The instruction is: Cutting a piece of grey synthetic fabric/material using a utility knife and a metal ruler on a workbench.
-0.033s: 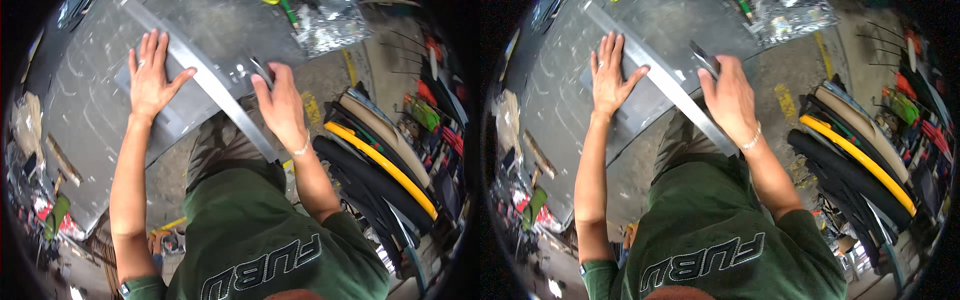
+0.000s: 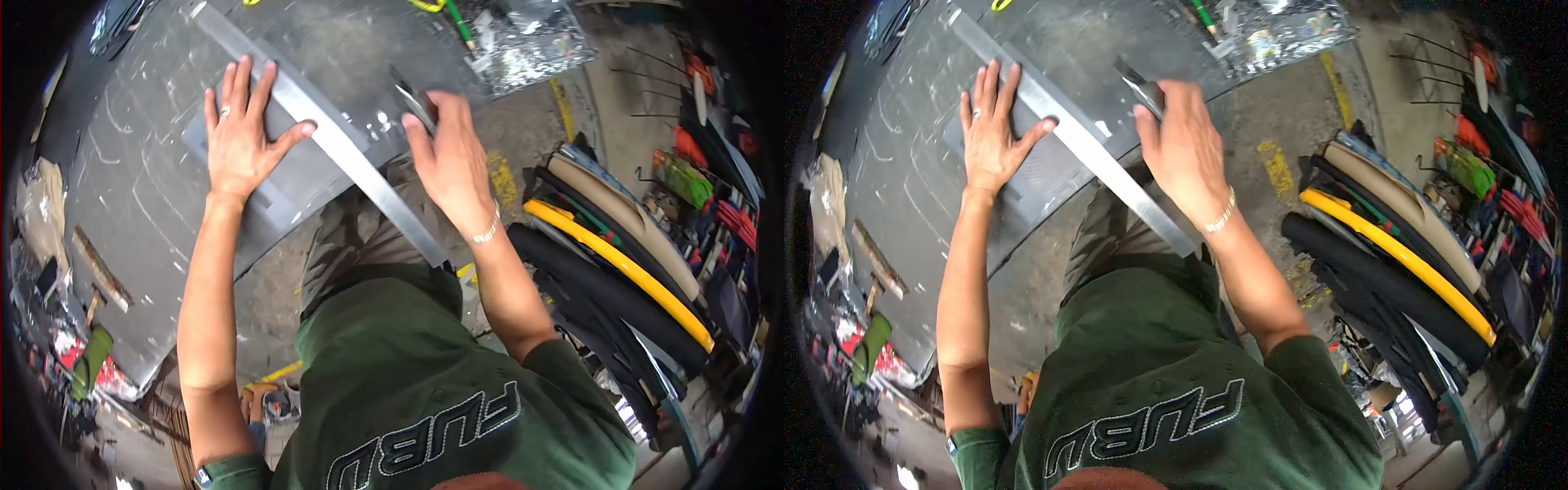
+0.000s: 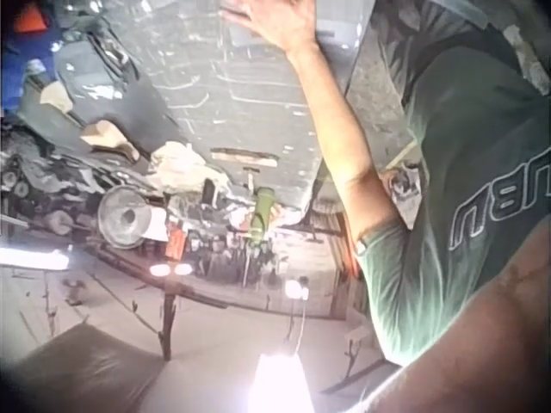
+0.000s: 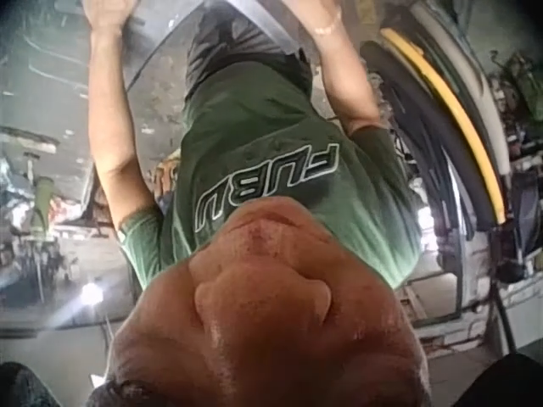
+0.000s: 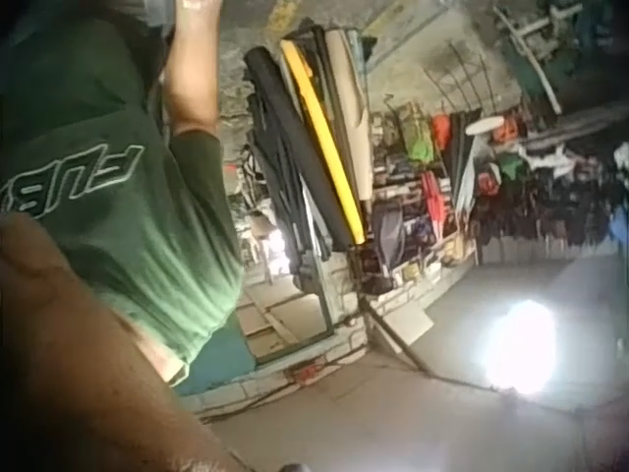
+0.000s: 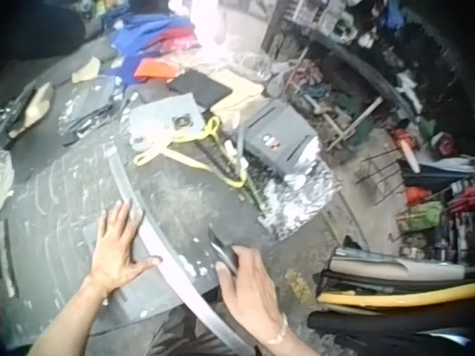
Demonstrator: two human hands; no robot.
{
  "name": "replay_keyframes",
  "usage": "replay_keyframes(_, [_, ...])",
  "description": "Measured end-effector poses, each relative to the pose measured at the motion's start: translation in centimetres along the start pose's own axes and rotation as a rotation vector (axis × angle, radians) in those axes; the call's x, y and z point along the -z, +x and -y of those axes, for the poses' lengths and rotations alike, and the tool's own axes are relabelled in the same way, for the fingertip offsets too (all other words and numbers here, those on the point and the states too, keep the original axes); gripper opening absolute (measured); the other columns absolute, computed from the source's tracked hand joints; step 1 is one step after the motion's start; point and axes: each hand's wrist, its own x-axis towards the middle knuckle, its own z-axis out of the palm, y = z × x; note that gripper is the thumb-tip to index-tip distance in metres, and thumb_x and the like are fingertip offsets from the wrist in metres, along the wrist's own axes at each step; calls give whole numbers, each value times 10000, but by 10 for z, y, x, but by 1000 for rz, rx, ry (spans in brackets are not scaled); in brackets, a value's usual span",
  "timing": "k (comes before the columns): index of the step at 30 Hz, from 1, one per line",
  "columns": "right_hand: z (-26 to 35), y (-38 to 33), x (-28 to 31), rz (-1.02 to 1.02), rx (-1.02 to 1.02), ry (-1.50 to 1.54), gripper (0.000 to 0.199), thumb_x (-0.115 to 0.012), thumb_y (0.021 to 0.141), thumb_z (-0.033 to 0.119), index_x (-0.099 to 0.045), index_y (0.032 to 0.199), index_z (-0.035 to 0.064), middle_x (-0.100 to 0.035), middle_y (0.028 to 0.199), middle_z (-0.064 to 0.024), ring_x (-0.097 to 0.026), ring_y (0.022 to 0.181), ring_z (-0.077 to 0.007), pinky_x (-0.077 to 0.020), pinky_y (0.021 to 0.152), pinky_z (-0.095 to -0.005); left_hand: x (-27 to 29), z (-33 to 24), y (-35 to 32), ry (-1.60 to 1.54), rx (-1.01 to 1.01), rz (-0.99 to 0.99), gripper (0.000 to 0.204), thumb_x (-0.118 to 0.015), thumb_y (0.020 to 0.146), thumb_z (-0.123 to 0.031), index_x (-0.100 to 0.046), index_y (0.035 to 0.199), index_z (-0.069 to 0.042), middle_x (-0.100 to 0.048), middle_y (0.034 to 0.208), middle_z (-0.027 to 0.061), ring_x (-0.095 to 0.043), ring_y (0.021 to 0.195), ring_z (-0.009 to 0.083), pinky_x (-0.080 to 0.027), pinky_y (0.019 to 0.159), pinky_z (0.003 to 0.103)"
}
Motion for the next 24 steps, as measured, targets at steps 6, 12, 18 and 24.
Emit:
replay_keyframes(6, [-24,81,0,-149,312,-77,325,-773,901,275,-713,1101,25,-674,994,-167,-660,968,-336,-534,818,-409,3,-4,2,10,13,-7,756,-642,842,-752,-556,1484,-362,-343,1650,150,-278,1546,339,-164,1248,596])
replay_keyframes(12, [-109,162,24,-45,67,-114,341,-718,926,315,-700,1060,1,-737,886,-159,-706,788,-298,-545,732,-383,-3,-8,7,-13,-31,-65,750,-654,880,-681,-544,1498,-271,-371,1632,140,-315,1525,347,-196,1244,599])
replay_keyframes(18, [-111,176,25,19,151,-237,381,-797,871,331,-749,1117,44,-771,874,-94,-735,755,-201,-561,690,-338,-16,3,7,-439,-190,-248,811,-690,847,-670,-546,1492,-201,-325,1640,198,-262,1543,386,-155,1260,582])
replay_keyframes(24, [-79,128,103,394,-150,-225,257,-712,942,267,-727,1029,26,-744,794,-71,-707,685,-157,-552,630,-304,28,-19,14,-122,108,178,768,-730,800,-673,-650,1395,-194,-314,1620,291,-265,1525,461,-158,1252,605])
